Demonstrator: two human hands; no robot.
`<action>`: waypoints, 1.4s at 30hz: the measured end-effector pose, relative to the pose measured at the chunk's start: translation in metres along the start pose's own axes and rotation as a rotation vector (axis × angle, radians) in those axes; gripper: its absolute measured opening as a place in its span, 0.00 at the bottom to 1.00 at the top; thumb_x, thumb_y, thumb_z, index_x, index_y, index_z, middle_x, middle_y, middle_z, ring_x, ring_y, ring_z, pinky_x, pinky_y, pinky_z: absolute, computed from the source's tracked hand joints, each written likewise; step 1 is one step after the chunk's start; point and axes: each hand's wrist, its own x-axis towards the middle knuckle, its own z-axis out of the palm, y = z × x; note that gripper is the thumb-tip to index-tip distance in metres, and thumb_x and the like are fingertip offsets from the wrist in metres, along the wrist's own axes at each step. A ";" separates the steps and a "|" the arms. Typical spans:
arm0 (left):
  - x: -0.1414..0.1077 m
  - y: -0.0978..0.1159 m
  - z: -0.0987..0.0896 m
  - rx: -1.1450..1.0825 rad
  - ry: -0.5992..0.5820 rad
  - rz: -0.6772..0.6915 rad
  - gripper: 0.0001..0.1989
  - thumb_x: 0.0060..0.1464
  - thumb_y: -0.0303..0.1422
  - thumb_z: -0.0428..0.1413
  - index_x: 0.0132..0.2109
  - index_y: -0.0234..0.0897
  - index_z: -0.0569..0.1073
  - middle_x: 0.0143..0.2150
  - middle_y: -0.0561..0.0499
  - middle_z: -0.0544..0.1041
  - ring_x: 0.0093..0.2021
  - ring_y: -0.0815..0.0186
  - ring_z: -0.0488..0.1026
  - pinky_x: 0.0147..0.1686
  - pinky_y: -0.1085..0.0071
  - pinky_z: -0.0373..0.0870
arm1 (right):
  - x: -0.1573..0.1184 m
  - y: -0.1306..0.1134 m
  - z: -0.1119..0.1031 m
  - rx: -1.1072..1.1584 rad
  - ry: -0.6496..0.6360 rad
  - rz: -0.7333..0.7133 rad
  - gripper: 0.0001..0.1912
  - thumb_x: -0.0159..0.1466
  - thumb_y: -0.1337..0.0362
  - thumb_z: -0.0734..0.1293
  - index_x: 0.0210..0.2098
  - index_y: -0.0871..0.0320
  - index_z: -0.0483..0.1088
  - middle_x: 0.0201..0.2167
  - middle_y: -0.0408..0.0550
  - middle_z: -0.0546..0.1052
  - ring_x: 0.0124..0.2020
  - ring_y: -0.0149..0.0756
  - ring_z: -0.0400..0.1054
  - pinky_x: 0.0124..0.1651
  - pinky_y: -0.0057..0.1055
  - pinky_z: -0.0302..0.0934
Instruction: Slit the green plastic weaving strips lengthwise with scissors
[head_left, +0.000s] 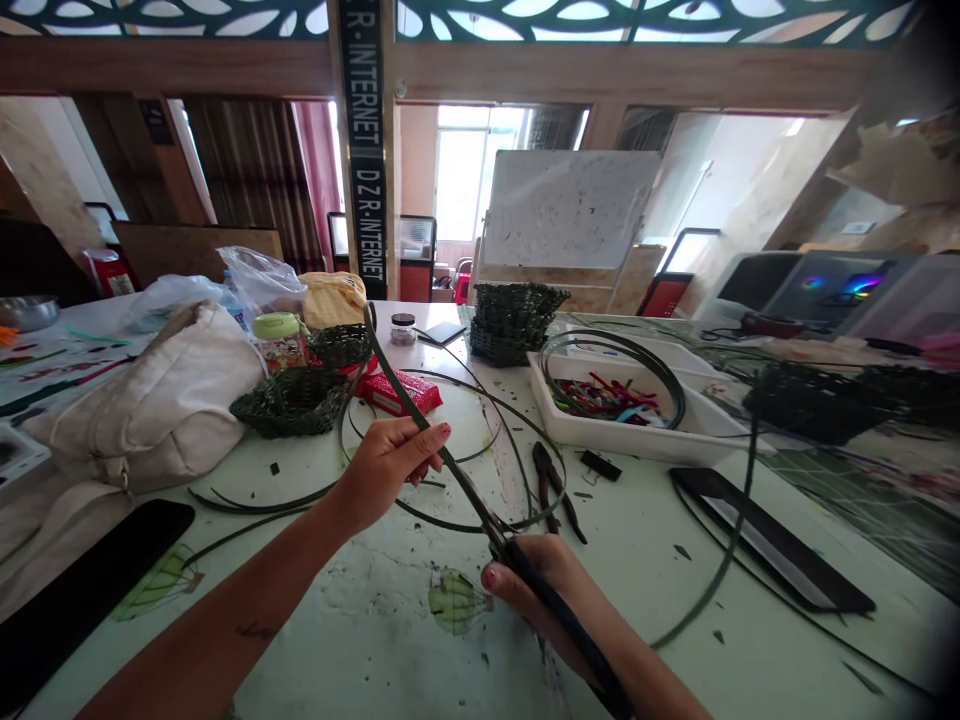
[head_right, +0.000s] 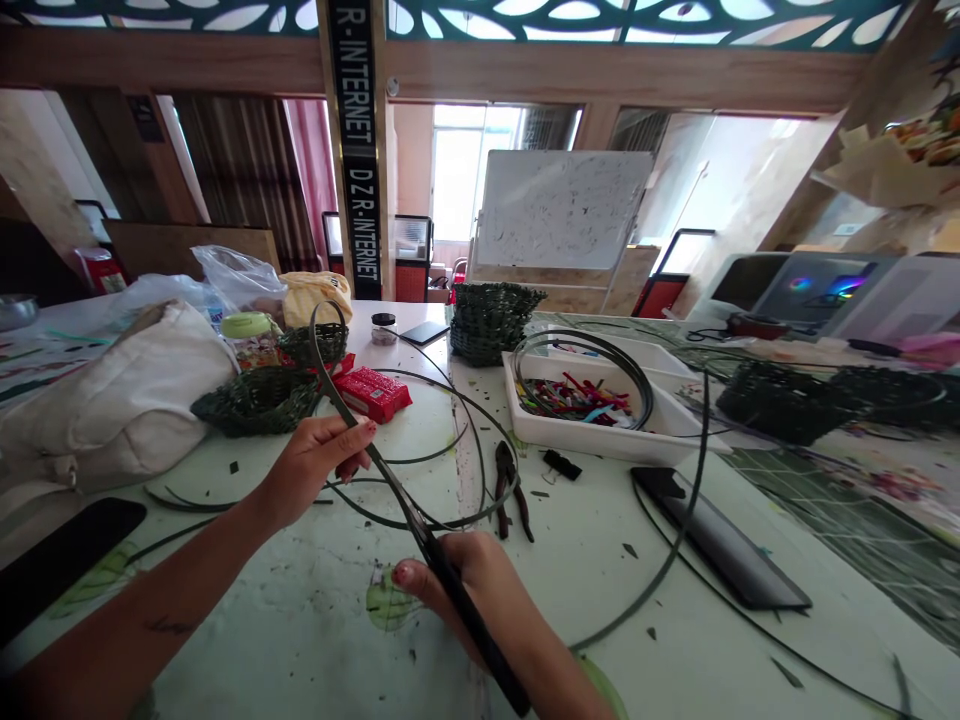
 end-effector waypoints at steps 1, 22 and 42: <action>0.000 0.000 0.000 -0.003 -0.002 -0.004 0.21 0.51 0.45 0.55 0.20 0.33 0.71 0.17 0.52 0.68 0.18 0.74 0.60 0.18 0.76 0.58 | 0.000 0.000 -0.001 -0.008 -0.004 -0.001 0.33 0.55 0.32 0.54 0.18 0.57 0.52 0.17 0.38 0.50 0.19 0.27 0.45 0.19 0.26 0.39; 0.005 0.001 -0.012 -0.067 -0.059 0.007 0.19 0.51 0.44 0.55 0.23 0.33 0.71 0.19 0.52 0.68 0.19 0.73 0.62 0.19 0.75 0.58 | -0.002 0.006 0.005 0.225 -0.049 0.051 0.31 0.53 0.36 0.61 0.17 0.55 0.49 0.12 0.34 0.48 0.14 0.23 0.43 0.15 0.23 0.39; 0.009 -0.009 -0.013 -0.116 0.094 0.059 0.17 0.53 0.40 0.56 0.22 0.33 0.73 0.17 0.53 0.66 0.19 0.74 0.60 0.18 0.76 0.57 | 0.003 0.007 -0.001 0.138 -0.098 -0.018 0.33 0.54 0.31 0.55 0.19 0.56 0.51 0.17 0.36 0.48 0.19 0.26 0.42 0.20 0.27 0.35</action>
